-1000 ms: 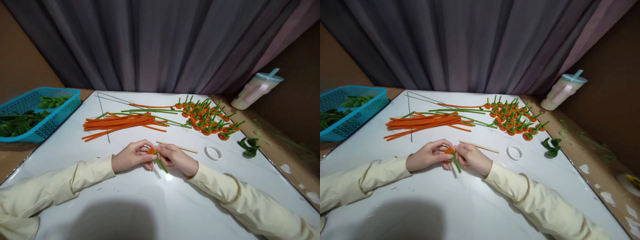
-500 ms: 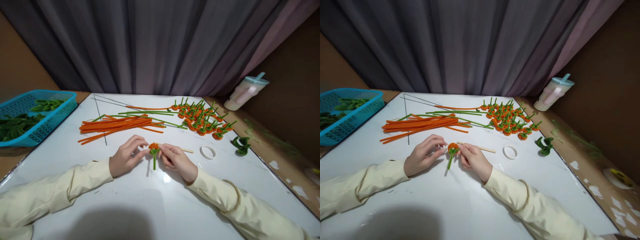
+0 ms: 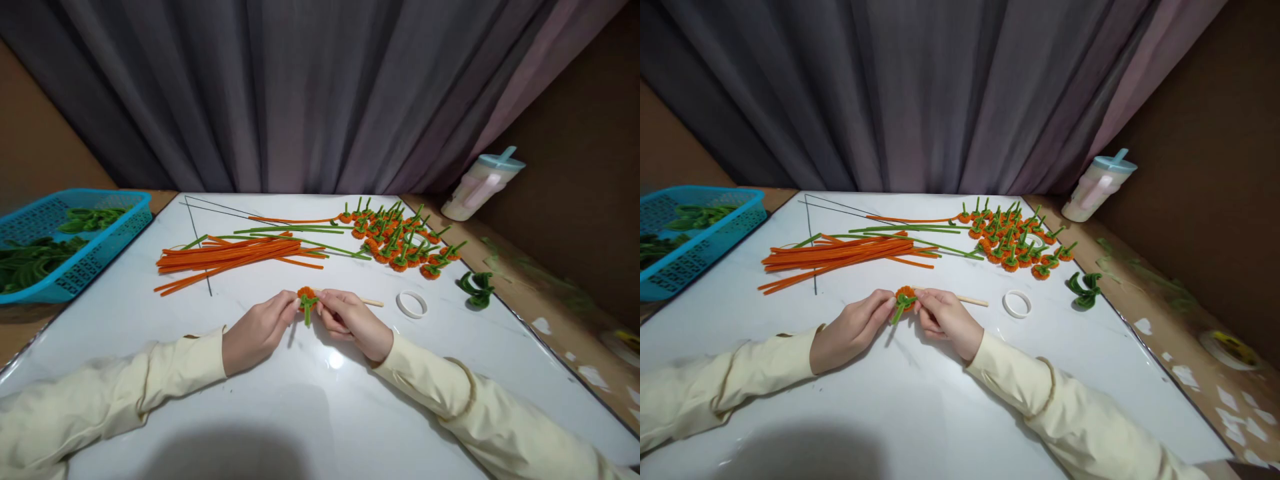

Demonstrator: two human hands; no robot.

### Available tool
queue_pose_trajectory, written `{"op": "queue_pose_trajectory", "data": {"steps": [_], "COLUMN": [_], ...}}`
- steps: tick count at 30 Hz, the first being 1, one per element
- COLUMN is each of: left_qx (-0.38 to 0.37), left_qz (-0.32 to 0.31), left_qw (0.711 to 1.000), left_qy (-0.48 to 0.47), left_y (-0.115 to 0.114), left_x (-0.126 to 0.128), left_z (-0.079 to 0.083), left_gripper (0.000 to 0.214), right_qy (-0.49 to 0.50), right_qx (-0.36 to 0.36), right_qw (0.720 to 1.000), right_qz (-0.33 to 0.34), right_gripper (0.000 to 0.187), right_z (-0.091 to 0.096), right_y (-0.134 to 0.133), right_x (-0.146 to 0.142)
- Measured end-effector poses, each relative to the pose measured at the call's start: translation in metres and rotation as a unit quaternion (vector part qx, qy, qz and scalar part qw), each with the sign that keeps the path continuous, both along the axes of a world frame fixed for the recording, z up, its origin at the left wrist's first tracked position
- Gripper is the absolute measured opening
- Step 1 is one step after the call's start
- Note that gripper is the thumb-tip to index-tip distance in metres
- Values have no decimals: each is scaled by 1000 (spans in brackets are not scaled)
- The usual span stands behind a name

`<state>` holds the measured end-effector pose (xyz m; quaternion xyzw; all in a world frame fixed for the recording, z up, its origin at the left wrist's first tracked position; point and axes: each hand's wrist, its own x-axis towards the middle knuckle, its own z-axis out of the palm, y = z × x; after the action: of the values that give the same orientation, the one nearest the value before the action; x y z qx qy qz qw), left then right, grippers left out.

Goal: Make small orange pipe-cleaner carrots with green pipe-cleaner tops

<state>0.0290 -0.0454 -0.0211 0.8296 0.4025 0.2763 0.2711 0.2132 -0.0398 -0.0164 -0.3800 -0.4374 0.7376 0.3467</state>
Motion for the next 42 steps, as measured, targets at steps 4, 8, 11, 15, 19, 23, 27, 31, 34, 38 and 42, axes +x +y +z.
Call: {"op": "queue_pose_trajectory", "data": {"steps": [4,8,11,15,19,23,27,31,34,38,42], "left_qx": [-67,-80,-95,-88,-132,-228,-243,-234,-223,-178,-134], "left_qz": [35,25,32,66,50,30,37,42,45,46,49], "left_qw": [996,996,995,993,988,965,959,962,965,977,985], "left_qy": [-38,-21,-19,-32,-64,-126,-139,-134,-128,-107,-92], "left_y": [-2,-2,0,3,5,6,5,5,3,-3,-6], "left_x": [1,1,2,2,2,2,3,2,2,2,4], "left_z": [3,5,7,8,7,6,7,7,8,9,5], "left_gripper": [16,22,26,33,26,25,26,24,23,22,20], "right_qy": [15,8,-23,-51,-66,-64,-123,-253,-285,-263,-253], "right_qx": [-7,-4,12,61,87,87,90,272,437,509,567], "right_qw": [1000,1000,999,995,991,990,985,926,846,816,780], "right_qz": [5,25,47,60,75,86,77,-73,-106,-73,-72], "right_gripper": [29,29,30,32,32,31,30,26,14,12,10], "right_z": [0,-1,-2,-6,-8,-8,-8,-3,2,1,-6], "right_y": [2,3,0,-5,-6,-5,-6,-10,-12,-11,-10], "right_x": [2,2,1,-2,-3,-4,-3,0,2,0,-2]}}
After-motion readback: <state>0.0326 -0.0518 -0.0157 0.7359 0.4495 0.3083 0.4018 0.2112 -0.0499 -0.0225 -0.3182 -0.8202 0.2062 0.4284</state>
